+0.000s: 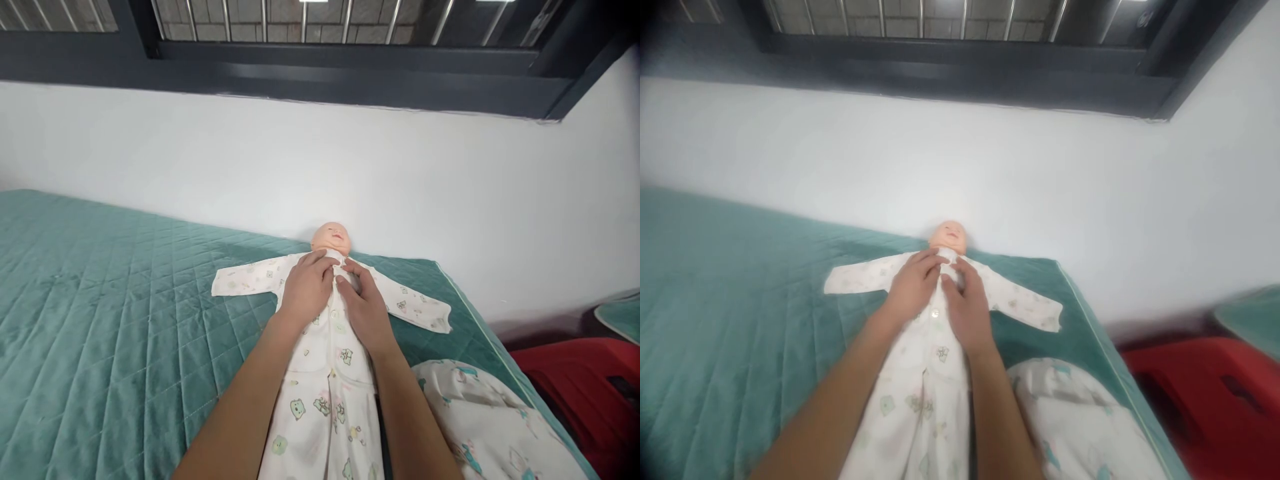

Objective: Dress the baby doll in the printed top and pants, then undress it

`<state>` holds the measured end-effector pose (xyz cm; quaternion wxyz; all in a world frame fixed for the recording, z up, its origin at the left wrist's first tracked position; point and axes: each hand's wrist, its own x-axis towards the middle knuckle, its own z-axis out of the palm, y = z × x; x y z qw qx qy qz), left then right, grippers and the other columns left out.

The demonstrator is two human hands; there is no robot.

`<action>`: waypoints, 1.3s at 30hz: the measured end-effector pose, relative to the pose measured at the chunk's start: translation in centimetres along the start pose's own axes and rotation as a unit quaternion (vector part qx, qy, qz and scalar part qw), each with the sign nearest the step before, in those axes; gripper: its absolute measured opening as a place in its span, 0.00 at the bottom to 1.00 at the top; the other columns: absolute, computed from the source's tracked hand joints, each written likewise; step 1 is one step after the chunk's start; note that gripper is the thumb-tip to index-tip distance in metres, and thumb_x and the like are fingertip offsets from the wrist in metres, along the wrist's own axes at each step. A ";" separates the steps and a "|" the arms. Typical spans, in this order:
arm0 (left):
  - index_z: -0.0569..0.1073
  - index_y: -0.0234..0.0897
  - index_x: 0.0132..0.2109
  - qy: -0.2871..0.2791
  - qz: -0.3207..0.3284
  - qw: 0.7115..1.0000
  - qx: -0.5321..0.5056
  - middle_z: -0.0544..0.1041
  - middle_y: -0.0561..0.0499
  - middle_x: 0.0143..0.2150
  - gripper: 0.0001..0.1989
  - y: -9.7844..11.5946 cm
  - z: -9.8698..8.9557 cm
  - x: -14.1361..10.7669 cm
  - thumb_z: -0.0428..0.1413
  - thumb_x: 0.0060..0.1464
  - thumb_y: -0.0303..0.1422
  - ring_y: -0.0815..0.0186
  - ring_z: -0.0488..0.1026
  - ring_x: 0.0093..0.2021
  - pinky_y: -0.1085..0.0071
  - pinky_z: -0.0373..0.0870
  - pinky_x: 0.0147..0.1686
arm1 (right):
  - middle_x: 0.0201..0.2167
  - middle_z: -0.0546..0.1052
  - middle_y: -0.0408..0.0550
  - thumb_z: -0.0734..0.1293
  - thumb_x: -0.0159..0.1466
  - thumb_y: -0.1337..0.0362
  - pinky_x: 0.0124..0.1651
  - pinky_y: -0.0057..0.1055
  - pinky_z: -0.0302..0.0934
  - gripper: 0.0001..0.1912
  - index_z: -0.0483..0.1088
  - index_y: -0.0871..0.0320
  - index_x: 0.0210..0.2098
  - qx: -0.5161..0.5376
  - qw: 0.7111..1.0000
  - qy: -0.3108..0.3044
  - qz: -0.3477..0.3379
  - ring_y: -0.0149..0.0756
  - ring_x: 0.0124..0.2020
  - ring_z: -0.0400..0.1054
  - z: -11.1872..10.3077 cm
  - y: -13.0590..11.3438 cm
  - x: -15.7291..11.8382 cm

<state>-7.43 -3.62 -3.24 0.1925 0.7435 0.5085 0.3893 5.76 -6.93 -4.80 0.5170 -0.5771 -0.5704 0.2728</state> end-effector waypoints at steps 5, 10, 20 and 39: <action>0.77 0.43 0.42 0.024 -0.013 0.998 -0.063 0.74 0.53 0.59 0.12 -0.2 -0.2 -0.2 0.48 0.62 0.31 0.60 0.67 0.61 0.59 0.63 0.62 | 0.60 0.70 0.46 0.67 0.62 0.55 0.66 0.46 0.52 0.13 0.67 0.52 0.44 0.053 0.998 0.022 0.001 0.43 0.62 0.62 0.0 0.0 -0.4; 0.77 0.44 0.37 -0.010 -0.012 0.991 -0.135 0.72 0.55 0.62 0.10 -0.3 -0.8 -1.0 0.51 0.59 0.30 0.62 0.65 0.64 0.61 0.57 0.66 | 0.62 0.68 0.45 0.67 0.62 0.56 0.67 0.47 0.49 0.12 0.68 0.50 0.44 0.044 0.999 0.019 -0.015 0.43 0.64 0.59 -0.2 -0.3 -2.0; 0.77 0.44 0.40 -0.034 -0.013 0.979 -0.199 0.68 0.53 0.65 0.06 -0.8 -1.0 -1.4 0.56 0.57 0.36 0.62 0.60 0.67 0.62 0.62 0.63 | 0.66 0.64 0.43 0.65 0.65 0.55 0.70 0.47 0.46 0.14 0.73 0.47 0.49 0.008 0.999 -0.003 -0.042 0.43 0.68 0.54 -0.6 -0.2 -3.6; 0.69 0.39 0.25 -0.049 0.029 0.989 -0.133 0.68 0.52 0.65 0.19 0.0 -1.8 -1.8 0.51 0.62 0.42 0.60 0.61 0.67 0.58 0.58 0.65 | 0.68 0.60 0.39 0.70 0.59 0.56 0.72 0.47 0.45 0.24 0.67 0.44 0.55 0.086 0.994 -0.061 0.017 0.42 0.70 0.51 -1.4 0.4 -3.0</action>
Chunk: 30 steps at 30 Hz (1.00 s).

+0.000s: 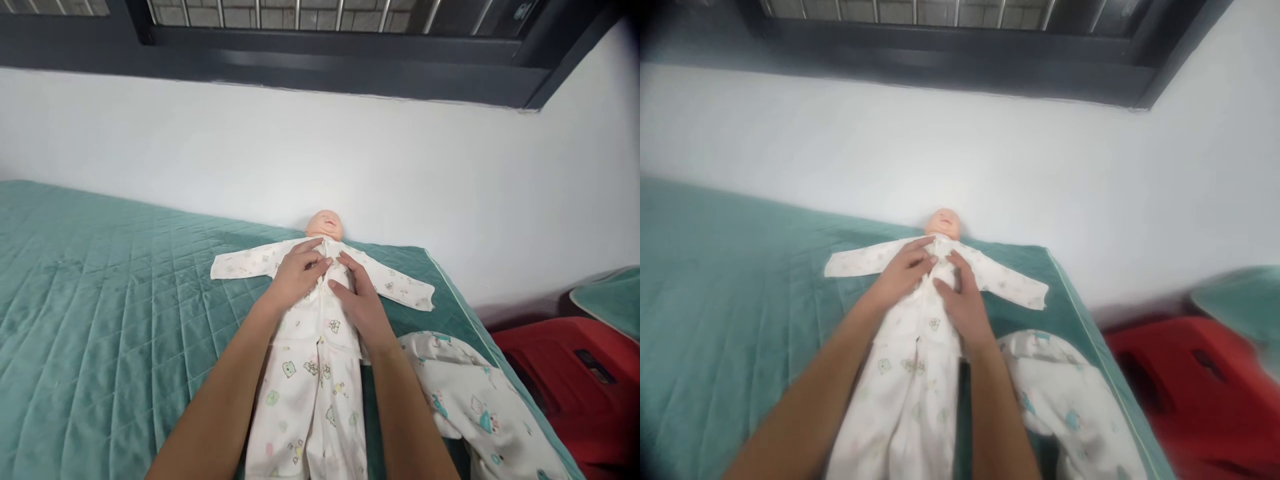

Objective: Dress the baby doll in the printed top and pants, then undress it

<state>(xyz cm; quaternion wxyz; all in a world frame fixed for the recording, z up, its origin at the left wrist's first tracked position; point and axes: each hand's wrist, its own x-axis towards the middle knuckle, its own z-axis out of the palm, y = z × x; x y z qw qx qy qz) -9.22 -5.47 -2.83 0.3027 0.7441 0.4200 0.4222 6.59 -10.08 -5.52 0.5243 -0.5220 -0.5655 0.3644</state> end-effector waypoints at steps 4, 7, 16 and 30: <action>0.72 0.39 0.27 -0.034 0.031 0.999 -0.011 0.65 0.53 0.68 0.16 -0.5 -0.6 -1.4 0.52 0.62 0.41 0.59 0.58 0.68 0.58 0.55 0.67 | 0.71 0.54 0.38 0.72 0.57 0.58 0.73 0.46 0.41 0.30 0.65 0.43 0.58 -0.009 0.999 -0.045 -0.011 0.42 0.72 0.45 -0.6 0.0 -0.1; 0.75 0.41 0.33 -0.059 0.046 0.997 -0.006 0.62 0.54 0.70 0.13 -1.0 -1.0 -2.7 0.52 0.62 0.40 0.58 0.51 0.72 0.55 0.47 0.70 | 0.72 0.52 0.38 0.73 0.57 0.57 0.73 0.46 0.39 0.32 0.65 0.43 0.59 -0.016 0.998 -0.058 -0.021 0.42 0.73 0.43 -0.7 0.0 -0.2; 0.77 0.46 0.46 -0.119 0.060 0.991 -0.018 0.56 0.56 0.72 0.09 -1.6 -2.5 -3.7 0.56 0.60 0.39 0.60 0.42 0.74 0.55 0.43 0.71 | 0.72 0.53 0.40 0.72 0.58 0.57 0.73 0.47 0.41 0.31 0.65 0.44 0.60 -0.023 0.997 -0.060 -0.033 0.41 0.72 0.44 -0.8 -0.1 -0.2; 0.71 0.41 0.33 -0.032 -0.004 0.994 -0.107 0.65 0.54 0.67 0.08 -0.1 -1.6 -4.0 0.59 0.57 0.37 0.59 0.54 0.71 0.55 0.52 0.68 | 0.69 0.59 0.38 0.69 0.60 0.58 0.70 0.49 0.49 0.27 0.66 0.43 0.59 0.079 0.996 -0.037 -0.003 0.43 0.70 0.51 -0.5 -0.5 -0.6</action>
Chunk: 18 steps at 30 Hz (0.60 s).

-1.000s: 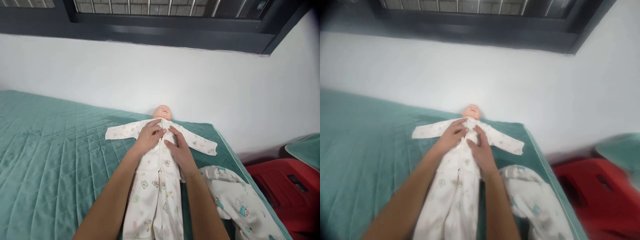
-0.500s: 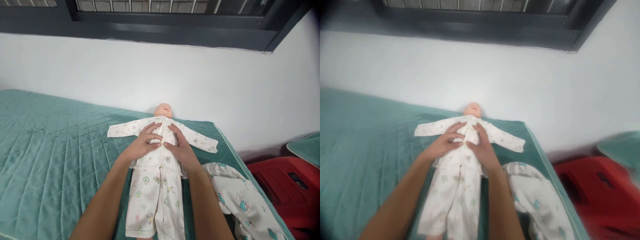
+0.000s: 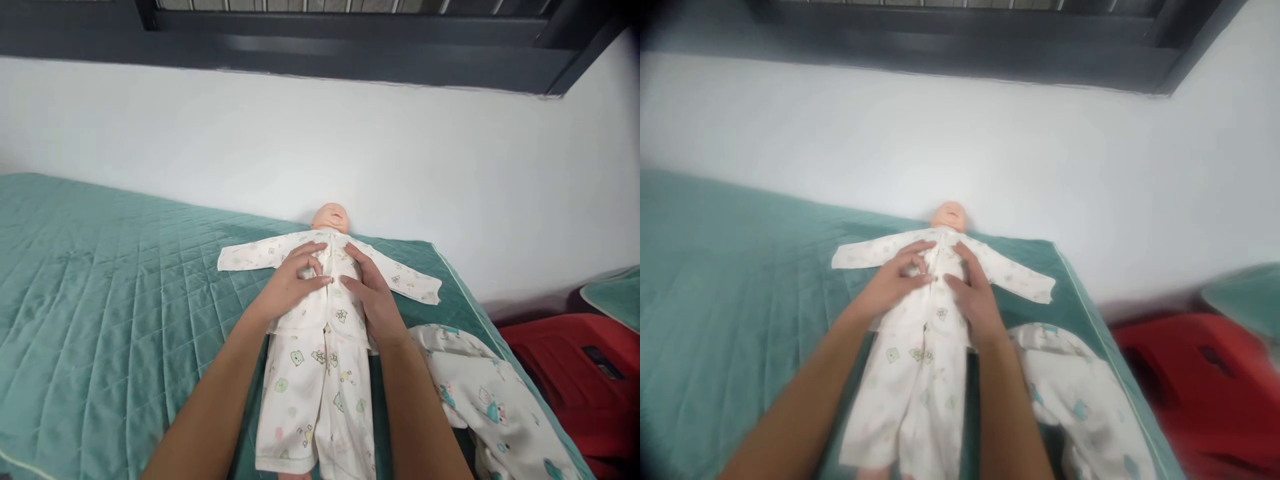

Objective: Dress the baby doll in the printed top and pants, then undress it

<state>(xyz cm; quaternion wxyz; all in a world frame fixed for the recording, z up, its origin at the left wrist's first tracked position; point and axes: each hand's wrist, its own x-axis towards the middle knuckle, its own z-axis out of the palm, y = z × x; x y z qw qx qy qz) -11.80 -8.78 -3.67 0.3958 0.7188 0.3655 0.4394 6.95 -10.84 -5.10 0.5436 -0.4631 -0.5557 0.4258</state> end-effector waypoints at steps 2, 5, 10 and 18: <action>0.70 0.40 0.33 0.024 -0.030 0.995 -0.087 0.67 0.53 0.66 0.08 0.0 -0.3 0.0 0.58 0.57 0.37 0.58 0.60 0.68 0.58 0.59 0.65 | 0.68 0.60 0.38 0.70 0.59 0.58 0.69 0.49 0.50 0.27 0.67 0.43 0.58 0.005 1.000 0.004 0.003 0.44 0.69 0.52 -0.1 0.0 0.0; 0.68 0.39 0.34 0.125 -0.080 0.969 -0.195 0.70 0.50 0.63 0.10 -0.6 -0.8 0.2 0.56 0.59 0.40 0.60 0.71 0.58 0.63 0.69 0.55 | 0.68 0.62 0.38 0.70 0.60 0.57 0.69 0.48 0.50 0.27 0.67 0.43 0.58 -0.011 1.000 0.016 0.005 0.43 0.69 0.53 0.0 -0.1 0.2; 0.66 0.39 0.35 0.322 -0.187 0.909 -0.186 0.78 0.50 0.47 0.13 -2.2 -1.4 0.9 0.56 0.55 0.44 0.68 0.73 0.37 0.73 0.70 0.35 | 0.65 0.64 0.44 0.71 0.59 0.53 0.69 0.47 0.49 0.22 0.69 0.48 0.51 -0.138 0.987 0.078 -0.015 0.45 0.67 0.55 1.4 -0.9 0.1; 0.74 0.38 0.41 0.286 -0.238 0.927 -0.045 0.75 0.52 0.39 0.13 -2.7 -1.9 1.0 0.61 0.47 0.35 0.72 0.65 0.26 0.75 0.62 0.25 | 0.63 0.67 0.46 0.68 0.59 0.57 0.64 0.50 0.52 0.08 0.66 0.51 0.35 -0.235 0.963 0.119 -0.055 0.47 0.64 0.58 3.2 -1.5 -0.4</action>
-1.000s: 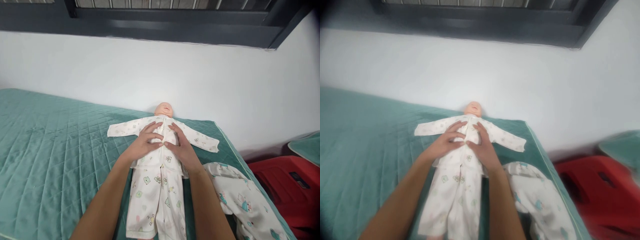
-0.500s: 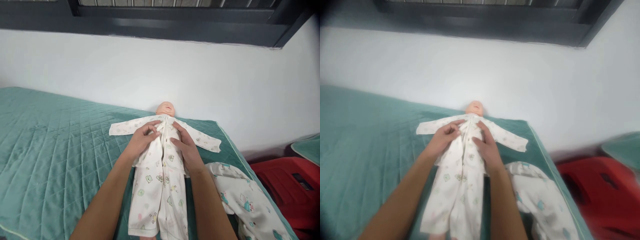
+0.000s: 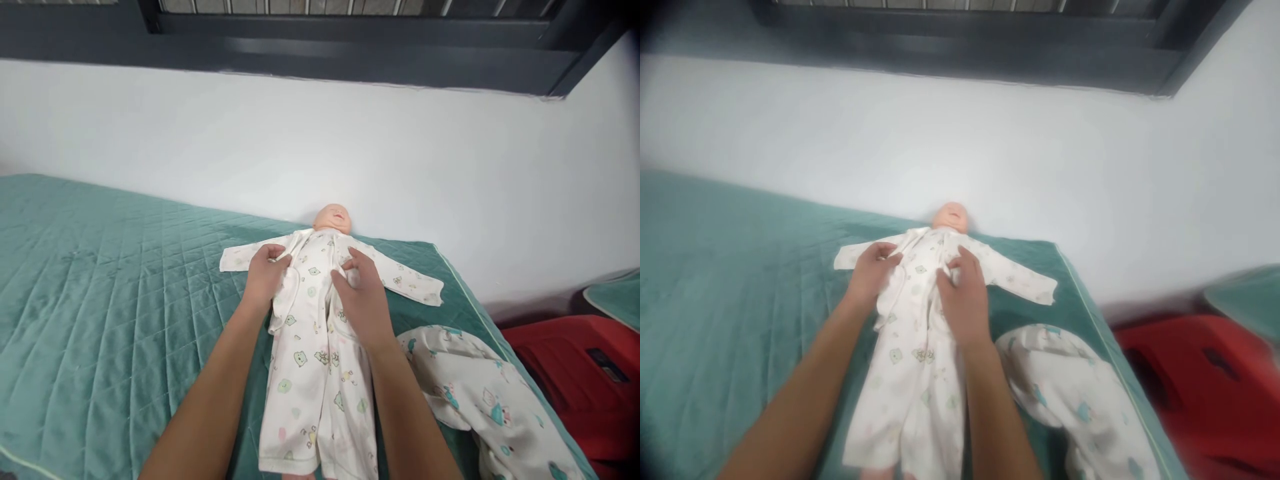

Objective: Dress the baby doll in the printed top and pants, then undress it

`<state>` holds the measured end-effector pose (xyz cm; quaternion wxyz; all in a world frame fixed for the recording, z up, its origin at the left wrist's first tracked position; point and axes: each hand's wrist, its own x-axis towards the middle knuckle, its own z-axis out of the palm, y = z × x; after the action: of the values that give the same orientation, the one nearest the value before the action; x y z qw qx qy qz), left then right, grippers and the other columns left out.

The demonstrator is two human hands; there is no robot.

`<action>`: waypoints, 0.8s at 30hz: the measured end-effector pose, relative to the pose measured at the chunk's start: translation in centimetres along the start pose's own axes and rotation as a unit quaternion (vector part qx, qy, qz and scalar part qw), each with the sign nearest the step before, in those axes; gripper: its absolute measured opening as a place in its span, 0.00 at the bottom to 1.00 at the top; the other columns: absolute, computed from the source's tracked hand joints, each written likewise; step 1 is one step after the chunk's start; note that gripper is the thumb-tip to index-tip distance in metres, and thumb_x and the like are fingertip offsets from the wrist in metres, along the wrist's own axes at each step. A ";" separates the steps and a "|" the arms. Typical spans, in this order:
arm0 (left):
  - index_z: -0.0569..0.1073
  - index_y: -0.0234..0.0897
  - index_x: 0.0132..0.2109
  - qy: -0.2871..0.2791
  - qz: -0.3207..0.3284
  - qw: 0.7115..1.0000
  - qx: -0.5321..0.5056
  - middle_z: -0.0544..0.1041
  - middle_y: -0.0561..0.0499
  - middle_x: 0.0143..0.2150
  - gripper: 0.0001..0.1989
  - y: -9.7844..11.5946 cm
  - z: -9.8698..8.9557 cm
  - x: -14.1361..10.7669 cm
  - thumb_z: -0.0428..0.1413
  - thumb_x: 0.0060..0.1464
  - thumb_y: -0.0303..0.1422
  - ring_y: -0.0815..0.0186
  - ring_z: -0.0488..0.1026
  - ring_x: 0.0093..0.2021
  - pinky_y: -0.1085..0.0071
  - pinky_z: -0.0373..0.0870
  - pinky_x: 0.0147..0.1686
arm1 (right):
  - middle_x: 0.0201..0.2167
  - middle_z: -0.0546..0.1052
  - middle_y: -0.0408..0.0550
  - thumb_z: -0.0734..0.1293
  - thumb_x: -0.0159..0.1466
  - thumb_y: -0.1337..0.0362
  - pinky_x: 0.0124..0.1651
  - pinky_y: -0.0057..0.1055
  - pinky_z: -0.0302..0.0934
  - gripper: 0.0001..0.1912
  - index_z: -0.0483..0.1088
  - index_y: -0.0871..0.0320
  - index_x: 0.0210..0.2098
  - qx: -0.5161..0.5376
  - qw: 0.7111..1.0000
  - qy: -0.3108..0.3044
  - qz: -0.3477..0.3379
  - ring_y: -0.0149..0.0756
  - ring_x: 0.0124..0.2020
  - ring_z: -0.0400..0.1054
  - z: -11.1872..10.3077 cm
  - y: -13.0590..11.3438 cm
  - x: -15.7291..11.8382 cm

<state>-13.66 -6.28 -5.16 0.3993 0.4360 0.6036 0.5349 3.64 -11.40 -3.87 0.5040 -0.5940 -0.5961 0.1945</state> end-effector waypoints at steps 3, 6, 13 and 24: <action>0.74 0.38 0.38 0.079 0.037 0.996 0.016 0.74 0.53 0.35 0.08 -0.7 -1.2 1.3 0.60 0.47 0.33 0.69 0.68 0.30 0.73 0.66 0.31 | 0.56 0.73 0.45 0.68 0.58 0.56 0.60 0.45 0.59 0.09 0.65 0.52 0.31 0.101 0.993 0.021 0.052 0.45 0.59 0.65 -0.8 0.8 0.4; 0.73 0.39 0.36 0.161 0.087 0.980 0.078 0.74 0.52 0.35 0.04 -2.0 -2.2 2.7 0.56 0.51 0.32 0.65 0.70 0.34 0.69 0.69 0.38 | 0.38 0.78 0.45 0.68 0.56 0.53 0.44 0.39 0.68 0.12 0.65 0.53 0.31 0.213 0.960 0.087 0.158 0.42 0.41 0.73 -2.4 2.7 1.3; 0.74 0.39 0.44 0.181 0.253 0.893 0.324 0.72 0.42 0.50 0.12 -3.2 -1.3 2.9 0.49 0.57 0.26 0.54 0.69 0.53 0.58 0.66 0.53 | 0.45 0.76 0.50 0.70 0.51 0.56 0.50 0.44 0.67 0.22 0.69 0.55 0.44 0.140 0.945 0.235 0.180 0.46 0.47 0.71 -3.2 6.8 2.6; 0.70 0.40 0.56 -0.001 0.341 0.841 0.421 0.72 0.42 0.59 0.16 -2.9 0.6 3.9 0.47 0.65 0.36 0.53 0.66 0.60 0.56 0.60 0.60 | 0.44 0.76 0.52 0.65 0.54 0.58 0.59 0.50 0.56 0.17 0.73 0.56 0.41 -0.021 0.988 0.128 0.085 0.50 0.50 0.66 -1.7 6.6 2.5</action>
<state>-14.58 -2.48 -8.14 -0.0294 0.7408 0.5835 0.3315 8.96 -8.35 -7.73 0.5453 -0.6728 -0.4781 0.1460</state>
